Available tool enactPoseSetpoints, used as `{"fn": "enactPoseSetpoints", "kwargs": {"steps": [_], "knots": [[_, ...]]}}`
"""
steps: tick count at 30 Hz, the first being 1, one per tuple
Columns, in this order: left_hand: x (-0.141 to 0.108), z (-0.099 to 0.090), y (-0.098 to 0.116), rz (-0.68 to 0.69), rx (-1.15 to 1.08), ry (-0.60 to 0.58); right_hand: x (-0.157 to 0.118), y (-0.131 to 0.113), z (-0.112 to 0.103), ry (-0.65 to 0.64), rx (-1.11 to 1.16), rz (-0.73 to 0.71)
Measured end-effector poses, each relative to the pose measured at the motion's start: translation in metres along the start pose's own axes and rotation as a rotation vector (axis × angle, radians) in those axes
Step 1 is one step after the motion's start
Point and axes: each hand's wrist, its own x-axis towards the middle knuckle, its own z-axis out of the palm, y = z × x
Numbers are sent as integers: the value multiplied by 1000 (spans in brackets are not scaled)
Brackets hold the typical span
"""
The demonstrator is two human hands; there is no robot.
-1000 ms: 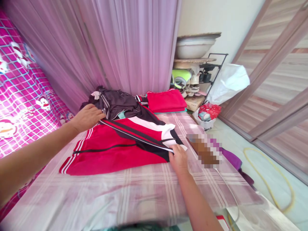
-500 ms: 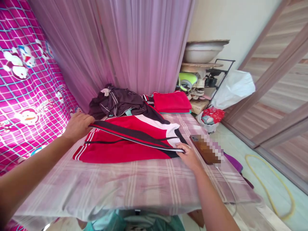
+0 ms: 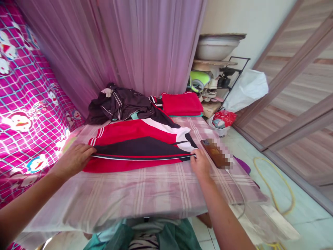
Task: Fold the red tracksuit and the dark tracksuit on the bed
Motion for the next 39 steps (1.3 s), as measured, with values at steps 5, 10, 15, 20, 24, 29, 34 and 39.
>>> {"fn": "enactPoseSetpoints", "kwargs": {"steps": [5, 10, 15, 20, 24, 29, 34, 39], "knots": [[-10, 14, 0, 44, -70, -53, 1, 2, -4, -110, -83, 5], [-17, 11, 1, 68, -139, -105, 13, 21, -31, -527, -28, 29], [-9, -10, -5, 2, -227, -213, 32, 6, -54, -415, -217, -24], [37, -7, 25, -85, -210, -161, 38, -118, 2, -272, -47, -181], [69, 26, 79, -210, -59, -136, 19, -208, 75, -560, 13, -431], [70, 61, 102, -300, -27, -232, 13, -188, 96, -783, -127, -382], [57, 72, 74, -197, -40, -157, 27, -113, 58, -748, -286, -223], [42, 69, 52, -156, -49, -84, 24, -76, 43, -697, -377, -250]]}}
